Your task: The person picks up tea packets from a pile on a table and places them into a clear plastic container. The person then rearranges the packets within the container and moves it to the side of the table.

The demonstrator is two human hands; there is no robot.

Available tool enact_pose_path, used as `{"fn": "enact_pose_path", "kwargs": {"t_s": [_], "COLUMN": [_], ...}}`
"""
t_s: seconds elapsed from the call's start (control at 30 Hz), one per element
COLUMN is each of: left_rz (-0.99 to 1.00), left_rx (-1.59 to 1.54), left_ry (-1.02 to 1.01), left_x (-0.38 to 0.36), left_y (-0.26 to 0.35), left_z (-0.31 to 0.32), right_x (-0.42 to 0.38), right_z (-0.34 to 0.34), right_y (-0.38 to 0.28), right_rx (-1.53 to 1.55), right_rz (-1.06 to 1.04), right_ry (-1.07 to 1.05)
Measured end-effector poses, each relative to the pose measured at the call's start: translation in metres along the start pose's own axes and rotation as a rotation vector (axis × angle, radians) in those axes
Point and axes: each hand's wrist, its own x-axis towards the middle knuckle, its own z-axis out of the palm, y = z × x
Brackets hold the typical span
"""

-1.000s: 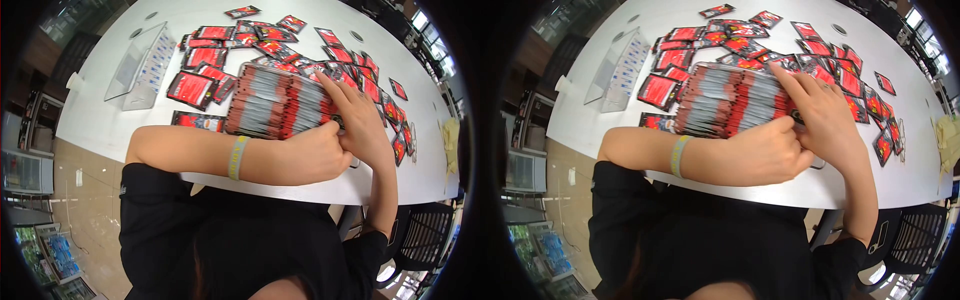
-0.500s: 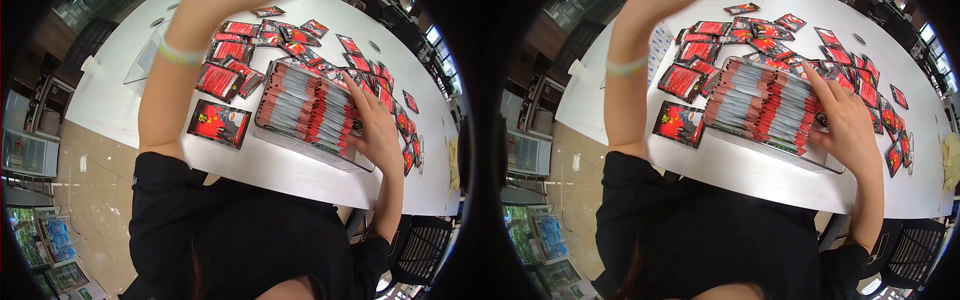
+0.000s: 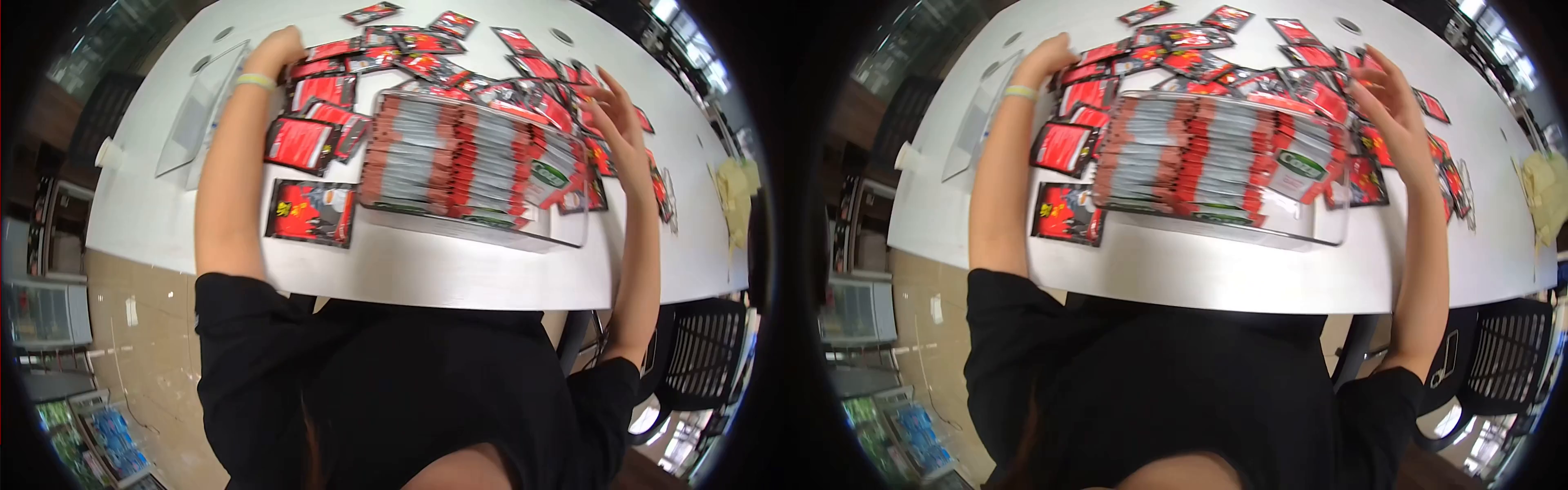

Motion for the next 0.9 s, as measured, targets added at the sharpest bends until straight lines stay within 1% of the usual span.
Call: {"fn": "enact_pose_path", "kwargs": {"t_s": [0.07,0.13,0.17,0.2,0.27,0.3,0.33,0.37,0.4,0.47,0.53,0.57,0.6,0.67,0.73,0.8,0.9], "left_rz": [-0.155,-0.250,-0.230,-0.212,-0.184,-0.160,-0.162,-0.237,-0.315,-0.327,-0.282,-0.242,-0.252,-0.161,-0.145,-0.073,-0.042], "left_rx": [-0.158,-0.283,-0.381,-0.478,-0.538,-0.486,-0.490,-0.422,-0.355,-0.361,-0.352,-0.258,-0.258,-0.176,-0.197,-0.318,-0.338], "left_ry": [-0.200,-0.271,-0.316,-0.363,-0.348,-0.459,-0.457,-0.388,-0.319,-0.298,-0.311,-0.415,-0.416,-0.432,-0.434,-0.479,-0.503], "left_x": [-0.004,-0.005,-0.002,0.000,-0.004,-0.006,-0.012,-0.018,-0.022,-0.029,-0.036,-0.031,-0.030,-0.031,-0.031,-0.024,-0.019], "left_y": [0.012,0.015,0.008,0.003,0.010,0.013,0.021,0.029,0.034,0.035,0.044,0.046,0.047,0.050,0.048,0.039,0.034], "left_z": [-0.017,-0.021,-0.020,-0.018,-0.020,-0.032,-0.034,-0.036,-0.037,-0.038,-0.046,-0.051,-0.052,-0.053,-0.050,-0.041,-0.033], "right_x": [0.002,0.001,-0.002,-0.004,-0.004,-0.006,-0.008,-0.010,-0.012,-0.017,-0.026,-0.028,-0.029,-0.030,-0.033,-0.034,-0.035], "right_z": [0.001,0.003,0.008,0.010,0.007,0.007,0.010,0.012,0.015,0.023,0.031,0.033,0.034,0.034,0.035,0.036,0.037], "right_y": [0.008,0.015,0.010,0.004,0.005,-0.001,-0.010,-0.018,-0.021,-0.034,-0.051,-0.058,-0.060,-0.063,-0.067,-0.070,-0.076], "right_rx": [0.039,0.108,0.082,0.113,0.164,0.138,0.117,0.095,0.109,0.088,0.013,0.017,0.021,-0.005,-0.037,-0.011,-0.030], "right_rz": [0.086,0.146,0.162,0.117,0.040,0.040,0.036,0.048,0.016,-0.048,-0.073,-0.006,-0.010,0.044,0.074,0.127,0.127], "right_ry": [0.017,-0.028,-0.030,-0.084,-0.215,-0.262,-0.316,-0.340,-0.376,-0.431,-0.455,-0.440,-0.448,-0.440,-0.415,-0.398,-0.394]}}
